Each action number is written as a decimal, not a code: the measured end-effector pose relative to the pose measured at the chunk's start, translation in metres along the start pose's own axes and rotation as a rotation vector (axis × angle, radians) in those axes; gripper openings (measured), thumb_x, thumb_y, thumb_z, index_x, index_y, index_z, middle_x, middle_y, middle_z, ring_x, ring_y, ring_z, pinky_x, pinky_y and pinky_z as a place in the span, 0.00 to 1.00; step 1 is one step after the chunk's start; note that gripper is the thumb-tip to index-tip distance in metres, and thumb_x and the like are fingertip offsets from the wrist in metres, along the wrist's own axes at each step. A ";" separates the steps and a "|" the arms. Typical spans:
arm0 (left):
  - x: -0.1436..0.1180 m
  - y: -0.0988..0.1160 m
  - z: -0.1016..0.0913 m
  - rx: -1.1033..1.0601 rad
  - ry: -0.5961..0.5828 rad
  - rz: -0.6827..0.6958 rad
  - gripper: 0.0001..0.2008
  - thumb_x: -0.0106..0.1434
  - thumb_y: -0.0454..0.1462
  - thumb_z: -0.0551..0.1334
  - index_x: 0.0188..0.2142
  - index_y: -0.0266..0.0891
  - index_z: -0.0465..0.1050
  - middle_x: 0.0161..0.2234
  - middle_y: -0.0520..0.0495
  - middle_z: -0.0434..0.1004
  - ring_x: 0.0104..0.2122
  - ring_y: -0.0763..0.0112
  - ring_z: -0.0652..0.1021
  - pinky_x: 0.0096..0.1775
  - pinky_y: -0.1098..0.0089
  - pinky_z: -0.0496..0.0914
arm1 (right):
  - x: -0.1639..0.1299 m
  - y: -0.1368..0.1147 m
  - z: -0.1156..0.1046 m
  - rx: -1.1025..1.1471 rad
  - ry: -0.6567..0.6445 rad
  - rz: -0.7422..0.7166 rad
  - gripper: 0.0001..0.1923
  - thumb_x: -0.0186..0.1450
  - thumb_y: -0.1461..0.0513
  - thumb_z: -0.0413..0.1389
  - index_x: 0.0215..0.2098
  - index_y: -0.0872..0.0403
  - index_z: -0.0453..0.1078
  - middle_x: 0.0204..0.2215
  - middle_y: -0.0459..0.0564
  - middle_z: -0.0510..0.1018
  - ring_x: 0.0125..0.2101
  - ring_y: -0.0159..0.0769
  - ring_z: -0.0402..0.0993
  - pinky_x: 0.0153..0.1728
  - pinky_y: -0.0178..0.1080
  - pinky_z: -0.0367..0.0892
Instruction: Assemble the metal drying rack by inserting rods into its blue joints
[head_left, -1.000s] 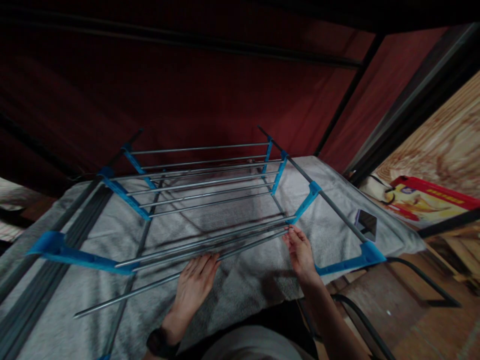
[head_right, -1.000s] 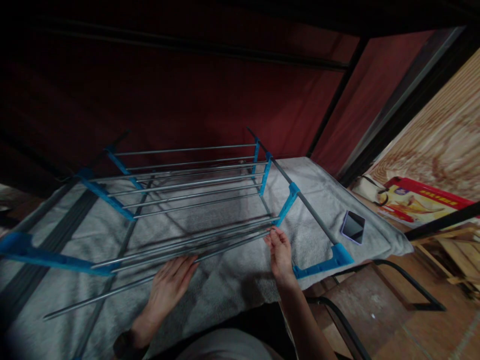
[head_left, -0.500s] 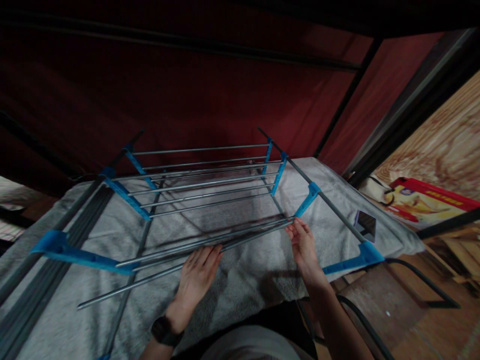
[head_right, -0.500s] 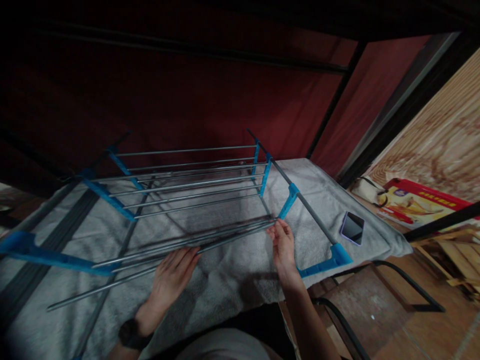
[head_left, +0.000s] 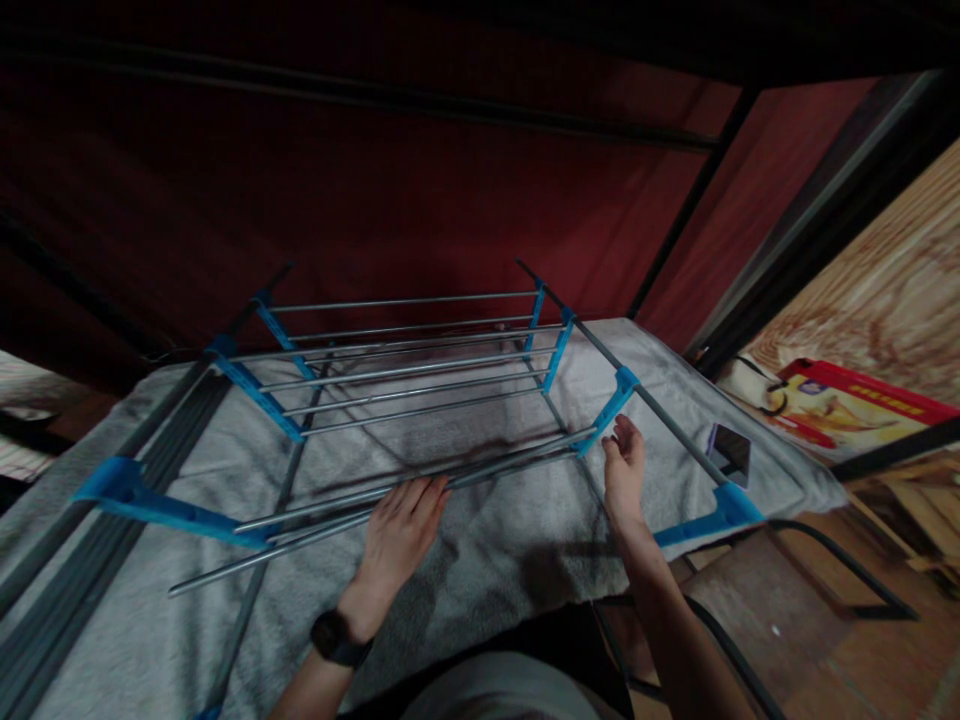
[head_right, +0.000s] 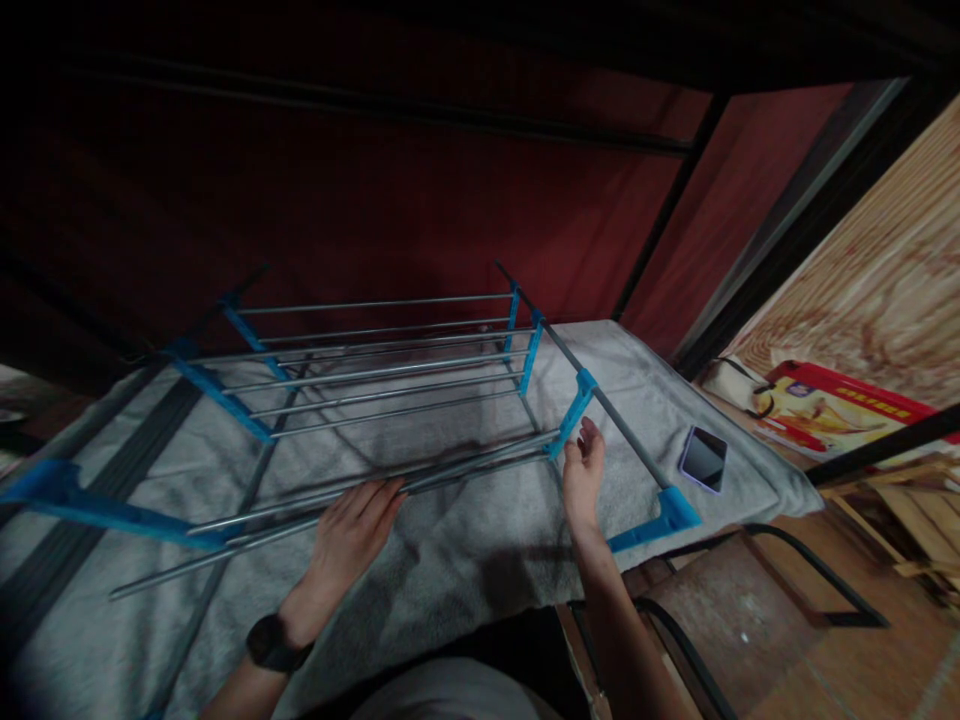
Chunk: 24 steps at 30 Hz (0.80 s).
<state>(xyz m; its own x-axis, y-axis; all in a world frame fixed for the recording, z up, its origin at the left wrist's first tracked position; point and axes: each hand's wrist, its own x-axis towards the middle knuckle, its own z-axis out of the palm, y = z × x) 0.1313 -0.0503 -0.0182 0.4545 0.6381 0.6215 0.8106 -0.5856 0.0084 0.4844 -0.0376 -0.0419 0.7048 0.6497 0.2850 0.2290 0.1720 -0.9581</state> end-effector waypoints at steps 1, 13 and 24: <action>0.001 0.000 0.000 0.000 0.000 -0.002 0.13 0.72 0.39 0.55 0.49 0.40 0.75 0.38 0.45 0.80 0.36 0.64 0.79 0.42 0.64 0.70 | 0.002 0.001 0.000 -0.011 -0.020 -0.015 0.29 0.62 0.52 0.54 0.60 0.49 0.64 0.60 0.55 0.68 0.59 0.43 0.66 0.62 0.50 0.58; 0.008 0.000 -0.001 0.027 0.002 0.022 0.11 0.71 0.38 0.57 0.49 0.39 0.75 0.38 0.45 0.80 0.36 0.64 0.78 0.42 0.64 0.69 | 0.025 0.008 0.004 -0.144 -0.154 -0.062 0.21 0.62 0.53 0.55 0.51 0.51 0.69 0.49 0.55 0.78 0.49 0.44 0.74 0.54 0.49 0.65; 0.027 0.005 -0.002 -0.005 0.004 0.042 0.11 0.72 0.38 0.56 0.47 0.39 0.75 0.37 0.44 0.80 0.36 0.65 0.78 0.41 0.65 0.69 | 0.029 0.005 -0.001 -0.263 -0.178 -0.120 0.16 0.65 0.51 0.53 0.47 0.50 0.69 0.43 0.53 0.80 0.44 0.44 0.75 0.49 0.47 0.67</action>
<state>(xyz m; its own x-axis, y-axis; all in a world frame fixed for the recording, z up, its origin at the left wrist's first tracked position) 0.1474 -0.0369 0.0003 0.4864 0.6112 0.6243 0.7890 -0.6142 -0.0134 0.5066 -0.0181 -0.0382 0.5394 0.7593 0.3640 0.4853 0.0730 -0.8713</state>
